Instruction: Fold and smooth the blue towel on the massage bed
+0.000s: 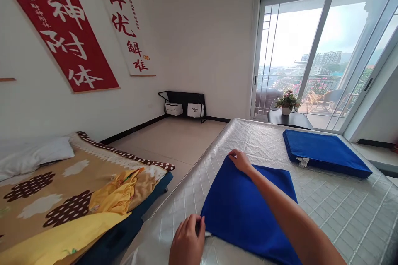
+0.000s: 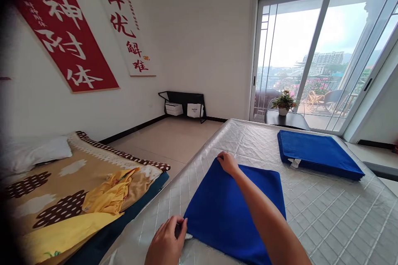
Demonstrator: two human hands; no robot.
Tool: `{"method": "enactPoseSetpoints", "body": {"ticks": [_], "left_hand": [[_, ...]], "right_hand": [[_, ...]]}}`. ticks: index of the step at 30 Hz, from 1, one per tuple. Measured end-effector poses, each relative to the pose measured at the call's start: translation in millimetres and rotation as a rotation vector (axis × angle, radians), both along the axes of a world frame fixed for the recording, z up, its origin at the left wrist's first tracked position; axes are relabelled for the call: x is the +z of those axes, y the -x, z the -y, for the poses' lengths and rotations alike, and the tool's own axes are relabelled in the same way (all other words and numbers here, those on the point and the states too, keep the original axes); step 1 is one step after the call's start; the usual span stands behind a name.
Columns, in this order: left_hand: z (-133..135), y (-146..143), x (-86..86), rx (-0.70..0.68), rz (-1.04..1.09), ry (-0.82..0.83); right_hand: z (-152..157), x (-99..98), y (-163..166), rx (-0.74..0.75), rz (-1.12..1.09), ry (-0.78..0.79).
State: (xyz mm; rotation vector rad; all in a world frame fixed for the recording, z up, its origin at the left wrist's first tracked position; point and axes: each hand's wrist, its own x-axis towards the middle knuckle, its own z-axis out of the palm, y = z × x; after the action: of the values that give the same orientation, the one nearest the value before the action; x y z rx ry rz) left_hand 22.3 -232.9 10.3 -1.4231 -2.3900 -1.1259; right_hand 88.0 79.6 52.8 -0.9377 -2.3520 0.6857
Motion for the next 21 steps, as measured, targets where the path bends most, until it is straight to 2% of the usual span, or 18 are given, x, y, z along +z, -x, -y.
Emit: {"method": "enactPoseSetpoints", "body": {"ticks": [6, 10, 12, 16, 21], "left_hand": [[5.4, -3.2, 14.9, 0.04, 0.167, -0.155], [9.4, -6.3, 40.2, 0.033, 0.173, -0.214], [7.6, -8.6, 63.2, 0.017, 0.103, -0.262], [-7.2, -14.8, 123.4, -0.09, -0.154, -0.381], [-26.4, -27.4, 190.6, -0.246, -0.439, -0.455]], "right_hand": [[6.0, 55.3, -66.1, 0.028, -0.201, -0.049], [25.8, 98.6, -133.7, 0.058, -0.347, -0.122], [41.8, 121.1, -169.0, 0.037, -0.431, -0.183], [76.9, 160.2, -233.4, -0.096, -0.566, -0.304], [112.3, 182.0, -296.0, -0.257, -0.701, -0.427]]}}
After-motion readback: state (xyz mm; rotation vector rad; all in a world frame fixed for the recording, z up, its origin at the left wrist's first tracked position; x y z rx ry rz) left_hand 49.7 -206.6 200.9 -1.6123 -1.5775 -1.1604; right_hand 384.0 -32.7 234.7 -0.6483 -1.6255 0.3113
